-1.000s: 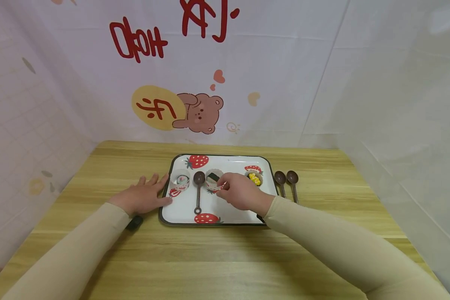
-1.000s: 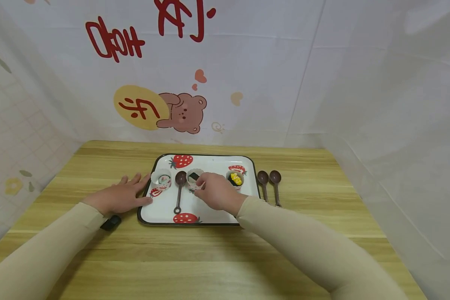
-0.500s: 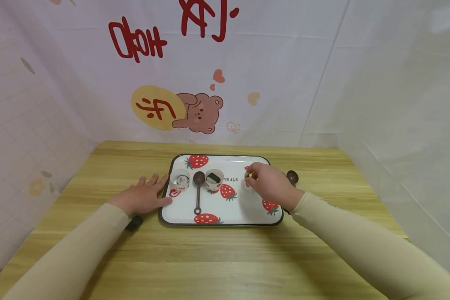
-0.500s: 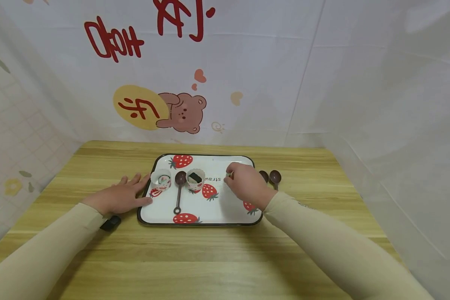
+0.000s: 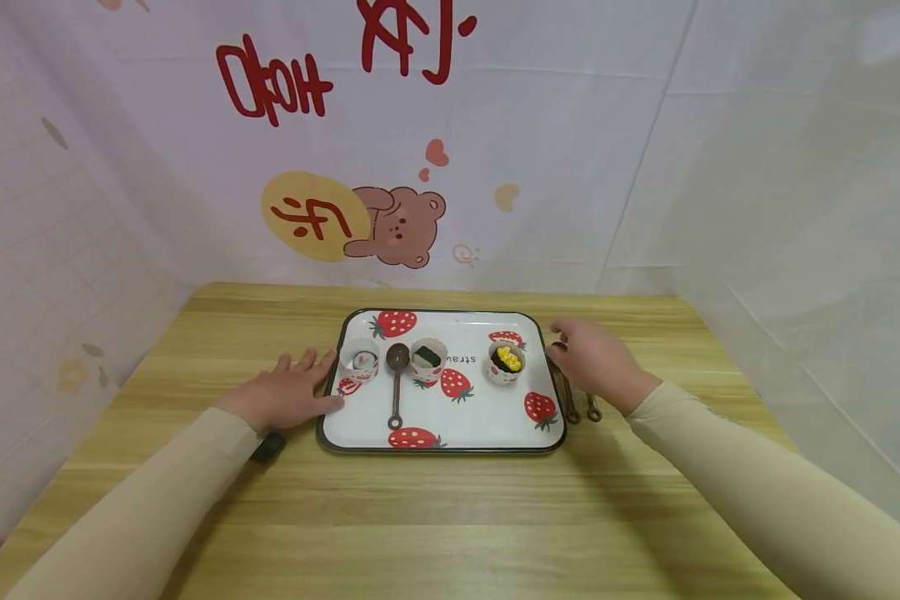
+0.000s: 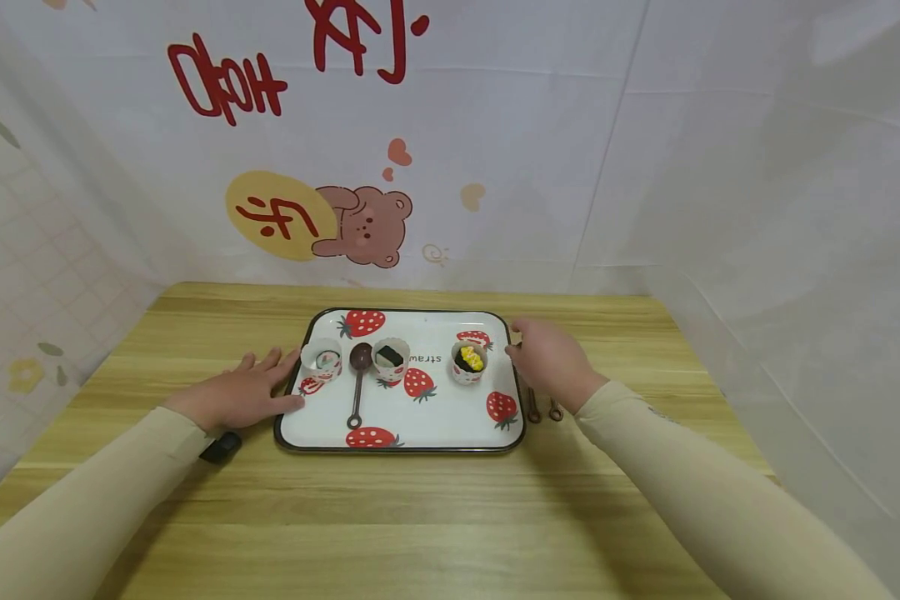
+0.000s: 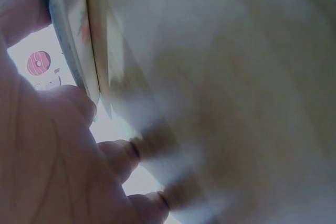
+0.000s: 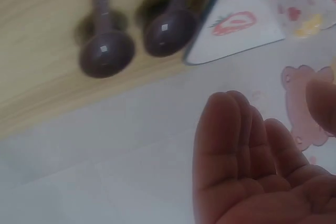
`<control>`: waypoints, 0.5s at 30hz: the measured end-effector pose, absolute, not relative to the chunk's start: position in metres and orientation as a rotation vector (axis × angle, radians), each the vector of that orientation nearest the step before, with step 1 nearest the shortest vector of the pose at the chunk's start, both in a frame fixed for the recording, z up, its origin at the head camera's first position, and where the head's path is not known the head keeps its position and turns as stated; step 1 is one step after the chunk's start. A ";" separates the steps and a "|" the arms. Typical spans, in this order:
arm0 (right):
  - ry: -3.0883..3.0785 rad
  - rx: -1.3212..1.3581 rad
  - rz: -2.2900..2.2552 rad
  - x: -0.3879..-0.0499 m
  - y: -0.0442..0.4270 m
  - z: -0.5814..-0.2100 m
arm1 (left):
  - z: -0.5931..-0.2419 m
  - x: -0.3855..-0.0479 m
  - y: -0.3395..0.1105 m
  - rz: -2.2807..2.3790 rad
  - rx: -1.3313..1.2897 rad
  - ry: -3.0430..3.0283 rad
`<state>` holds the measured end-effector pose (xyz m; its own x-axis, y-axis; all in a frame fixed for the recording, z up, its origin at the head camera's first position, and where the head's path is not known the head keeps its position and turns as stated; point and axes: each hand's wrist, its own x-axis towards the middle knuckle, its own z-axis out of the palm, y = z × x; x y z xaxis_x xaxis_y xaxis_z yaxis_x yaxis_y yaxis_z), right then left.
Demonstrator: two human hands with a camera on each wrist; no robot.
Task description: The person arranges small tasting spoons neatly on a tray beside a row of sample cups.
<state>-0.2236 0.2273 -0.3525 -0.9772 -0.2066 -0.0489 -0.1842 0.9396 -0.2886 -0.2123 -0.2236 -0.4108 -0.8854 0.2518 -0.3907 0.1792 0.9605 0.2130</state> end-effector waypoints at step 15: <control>3.048 -0.335 -0.250 -0.223 0.273 -0.363 | -0.410 -0.211 -0.223 0.231 0.320 2.692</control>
